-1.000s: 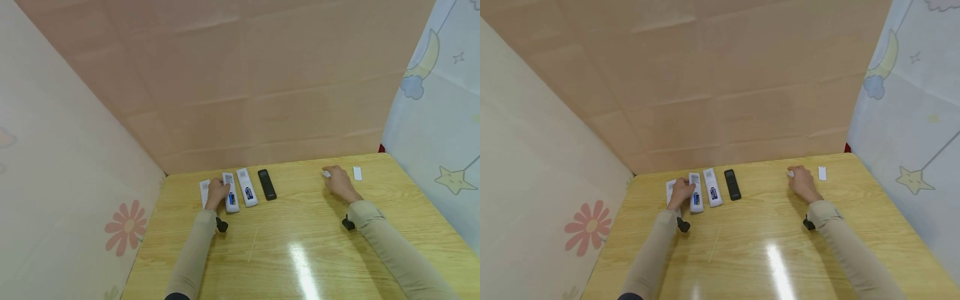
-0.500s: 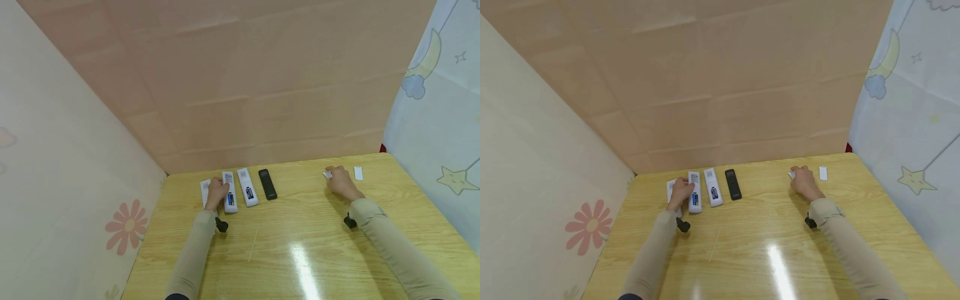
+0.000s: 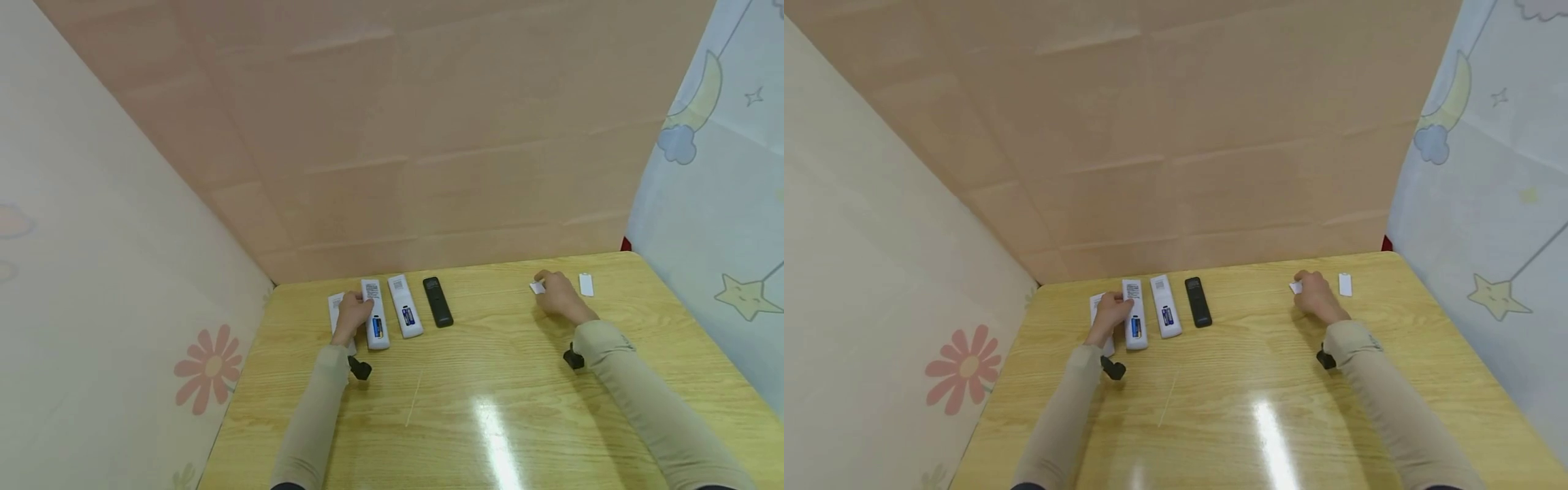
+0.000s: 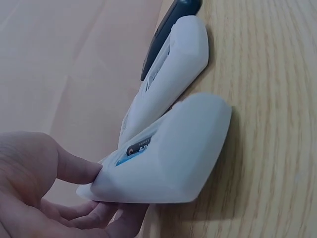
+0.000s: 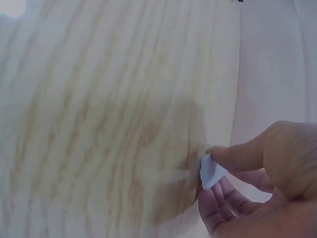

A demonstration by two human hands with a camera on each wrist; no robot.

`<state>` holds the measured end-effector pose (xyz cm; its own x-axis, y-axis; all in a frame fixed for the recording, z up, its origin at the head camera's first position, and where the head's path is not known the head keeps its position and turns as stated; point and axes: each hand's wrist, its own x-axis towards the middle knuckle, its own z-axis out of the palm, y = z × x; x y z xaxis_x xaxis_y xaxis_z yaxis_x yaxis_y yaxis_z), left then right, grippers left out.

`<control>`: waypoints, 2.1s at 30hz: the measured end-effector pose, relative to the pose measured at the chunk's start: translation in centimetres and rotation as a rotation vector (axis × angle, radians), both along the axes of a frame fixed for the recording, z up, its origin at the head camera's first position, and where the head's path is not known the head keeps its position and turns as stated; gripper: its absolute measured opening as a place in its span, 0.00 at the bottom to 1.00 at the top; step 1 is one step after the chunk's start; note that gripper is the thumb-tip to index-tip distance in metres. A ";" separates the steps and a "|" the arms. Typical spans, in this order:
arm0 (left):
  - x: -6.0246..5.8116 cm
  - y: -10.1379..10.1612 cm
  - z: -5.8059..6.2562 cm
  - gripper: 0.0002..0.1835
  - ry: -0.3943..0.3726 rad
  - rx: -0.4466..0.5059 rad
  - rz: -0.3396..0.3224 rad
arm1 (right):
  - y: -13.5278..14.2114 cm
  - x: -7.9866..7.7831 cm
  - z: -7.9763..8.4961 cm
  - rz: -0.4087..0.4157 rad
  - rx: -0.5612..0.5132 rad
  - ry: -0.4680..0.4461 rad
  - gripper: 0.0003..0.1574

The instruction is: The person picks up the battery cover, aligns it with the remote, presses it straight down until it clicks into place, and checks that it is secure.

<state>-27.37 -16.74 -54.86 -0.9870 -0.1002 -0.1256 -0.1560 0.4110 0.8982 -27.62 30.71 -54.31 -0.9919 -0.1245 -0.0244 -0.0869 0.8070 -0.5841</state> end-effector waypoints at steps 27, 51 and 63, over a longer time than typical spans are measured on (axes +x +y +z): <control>0.0 -0.5 0.1 0.24 -0.035 0.053 -0.028 | 2.5 0.0 -0.2 -0.040 -0.208 -0.056 0.23; 0.0 0.6 0.1 0.29 -0.015 0.171 -0.016 | -0.1 1.6 2.4 0.026 -0.420 -0.070 0.26; 0.2 0.9 0.1 0.30 -0.011 0.254 0.047 | -1.0 1.8 3.0 0.018 -0.410 -0.041 0.23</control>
